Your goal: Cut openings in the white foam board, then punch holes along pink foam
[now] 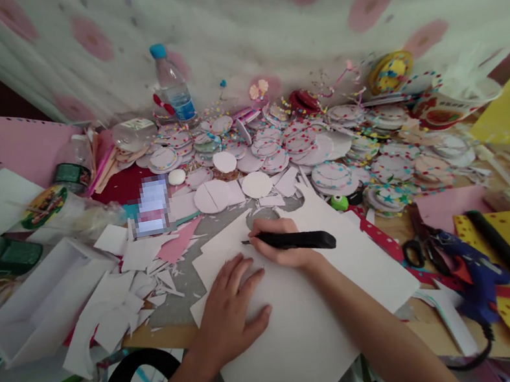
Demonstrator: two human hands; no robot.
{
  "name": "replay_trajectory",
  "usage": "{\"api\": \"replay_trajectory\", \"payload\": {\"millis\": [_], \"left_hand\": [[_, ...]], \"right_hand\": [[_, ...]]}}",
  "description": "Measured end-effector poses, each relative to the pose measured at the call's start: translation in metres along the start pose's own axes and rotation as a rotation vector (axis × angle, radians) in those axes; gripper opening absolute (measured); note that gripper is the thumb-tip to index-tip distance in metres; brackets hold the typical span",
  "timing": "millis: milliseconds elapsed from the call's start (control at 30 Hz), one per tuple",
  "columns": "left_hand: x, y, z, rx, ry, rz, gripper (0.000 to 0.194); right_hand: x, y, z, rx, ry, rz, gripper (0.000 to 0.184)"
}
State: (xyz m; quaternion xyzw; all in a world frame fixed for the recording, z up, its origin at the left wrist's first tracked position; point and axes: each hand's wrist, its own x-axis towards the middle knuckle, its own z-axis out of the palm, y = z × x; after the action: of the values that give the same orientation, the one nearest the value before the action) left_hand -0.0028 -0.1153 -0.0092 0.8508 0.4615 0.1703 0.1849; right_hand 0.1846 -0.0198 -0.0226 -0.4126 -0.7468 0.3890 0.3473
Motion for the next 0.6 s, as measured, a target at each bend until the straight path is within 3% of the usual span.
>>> {"api": "replay_trajectory", "payload": {"millis": [600], "left_hand": [[0.0012,-0.0009,0.0013,-0.004,-0.011,-0.01,0.051]], "right_hand": [[-0.0059,-0.0027,-0.0059,-0.015,0.012,0.038,0.014]]}}
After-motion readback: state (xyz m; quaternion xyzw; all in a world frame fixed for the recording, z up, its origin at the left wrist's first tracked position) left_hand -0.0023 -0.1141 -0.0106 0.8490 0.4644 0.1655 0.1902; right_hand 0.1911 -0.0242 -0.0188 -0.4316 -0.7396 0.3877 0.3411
